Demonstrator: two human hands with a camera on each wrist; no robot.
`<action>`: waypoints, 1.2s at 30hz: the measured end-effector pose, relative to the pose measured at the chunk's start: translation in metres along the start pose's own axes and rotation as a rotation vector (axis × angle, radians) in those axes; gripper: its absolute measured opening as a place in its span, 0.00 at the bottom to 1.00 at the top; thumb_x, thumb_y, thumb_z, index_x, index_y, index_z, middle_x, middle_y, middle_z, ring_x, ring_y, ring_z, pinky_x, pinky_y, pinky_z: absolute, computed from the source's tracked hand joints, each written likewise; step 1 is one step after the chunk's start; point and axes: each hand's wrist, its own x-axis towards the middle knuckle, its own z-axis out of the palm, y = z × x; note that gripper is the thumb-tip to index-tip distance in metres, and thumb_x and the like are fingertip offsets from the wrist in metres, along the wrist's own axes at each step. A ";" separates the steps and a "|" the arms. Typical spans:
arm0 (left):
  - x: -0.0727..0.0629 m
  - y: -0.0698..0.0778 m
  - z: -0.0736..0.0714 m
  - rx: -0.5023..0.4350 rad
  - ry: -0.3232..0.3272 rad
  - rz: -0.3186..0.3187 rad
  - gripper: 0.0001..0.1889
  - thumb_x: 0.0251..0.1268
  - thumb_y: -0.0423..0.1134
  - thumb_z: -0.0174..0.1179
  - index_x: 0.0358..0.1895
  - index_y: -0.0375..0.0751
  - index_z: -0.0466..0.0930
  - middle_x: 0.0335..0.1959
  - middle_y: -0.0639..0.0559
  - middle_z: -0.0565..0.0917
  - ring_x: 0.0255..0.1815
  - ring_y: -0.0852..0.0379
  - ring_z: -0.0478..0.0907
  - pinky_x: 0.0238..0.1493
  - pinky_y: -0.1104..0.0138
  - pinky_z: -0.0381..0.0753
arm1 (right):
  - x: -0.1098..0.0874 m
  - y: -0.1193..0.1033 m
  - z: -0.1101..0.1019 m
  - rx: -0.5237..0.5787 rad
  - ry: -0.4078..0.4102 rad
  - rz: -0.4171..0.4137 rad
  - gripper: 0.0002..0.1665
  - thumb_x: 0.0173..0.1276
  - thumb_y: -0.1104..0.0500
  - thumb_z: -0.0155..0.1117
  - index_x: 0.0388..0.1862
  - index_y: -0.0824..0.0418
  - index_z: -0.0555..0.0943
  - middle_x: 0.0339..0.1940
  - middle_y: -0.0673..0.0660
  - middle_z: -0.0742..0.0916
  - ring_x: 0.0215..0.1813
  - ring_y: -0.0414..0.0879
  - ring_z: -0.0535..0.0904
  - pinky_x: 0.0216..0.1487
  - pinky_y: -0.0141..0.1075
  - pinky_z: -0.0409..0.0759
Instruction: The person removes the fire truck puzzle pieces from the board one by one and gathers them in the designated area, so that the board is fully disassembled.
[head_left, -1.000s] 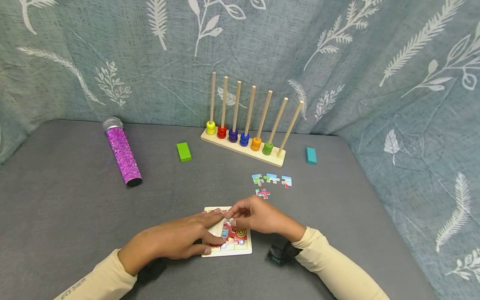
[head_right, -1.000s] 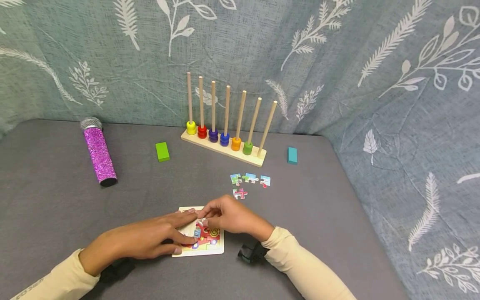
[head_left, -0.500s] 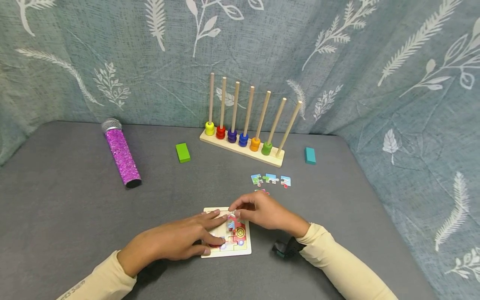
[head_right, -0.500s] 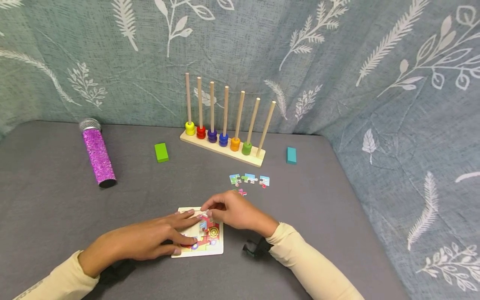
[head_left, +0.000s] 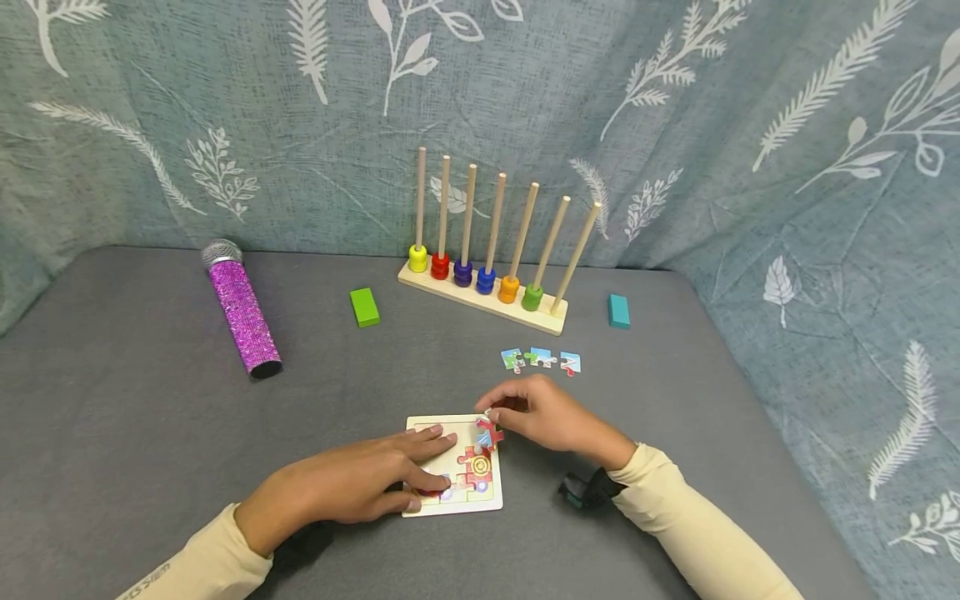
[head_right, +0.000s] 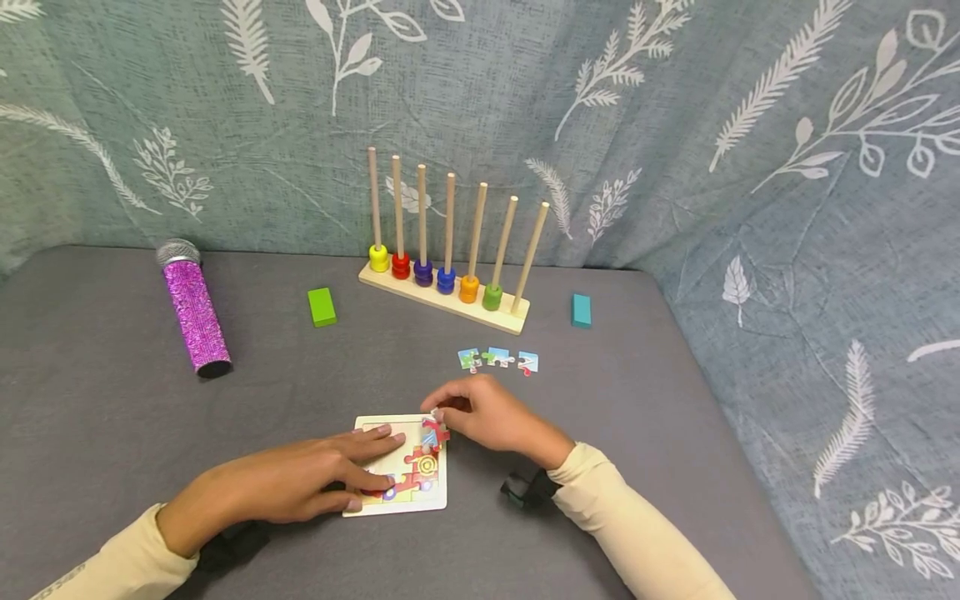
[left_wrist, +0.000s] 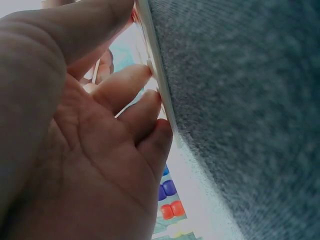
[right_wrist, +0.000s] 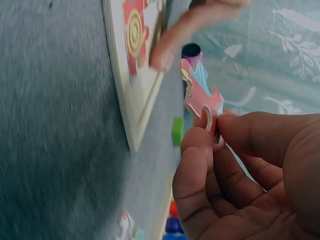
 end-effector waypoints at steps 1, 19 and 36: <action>0.000 0.000 0.000 0.001 0.000 0.007 0.19 0.67 0.36 0.60 0.61 0.50 0.80 0.72 0.44 0.64 0.74 0.44 0.56 0.68 0.51 0.62 | 0.000 0.001 -0.002 -0.002 0.005 0.004 0.11 0.70 0.70 0.57 0.46 0.68 0.85 0.38 0.53 0.87 0.33 0.37 0.78 0.34 0.32 0.79; 0.002 0.001 0.000 -0.005 0.008 0.057 0.21 0.66 0.34 0.60 0.62 0.47 0.79 0.71 0.44 0.66 0.74 0.40 0.54 0.68 0.48 0.60 | -0.007 0.012 -0.038 -0.105 0.111 0.078 0.13 0.68 0.71 0.58 0.48 0.66 0.85 0.35 0.51 0.86 0.33 0.43 0.78 0.34 0.36 0.77; -0.001 0.000 -0.001 -0.039 0.013 0.039 0.20 0.66 0.33 0.60 0.61 0.46 0.80 0.71 0.45 0.66 0.74 0.41 0.54 0.68 0.48 0.60 | -0.009 0.031 -0.056 -0.077 0.135 0.128 0.13 0.69 0.70 0.57 0.47 0.68 0.86 0.29 0.51 0.84 0.22 0.38 0.67 0.22 0.31 0.65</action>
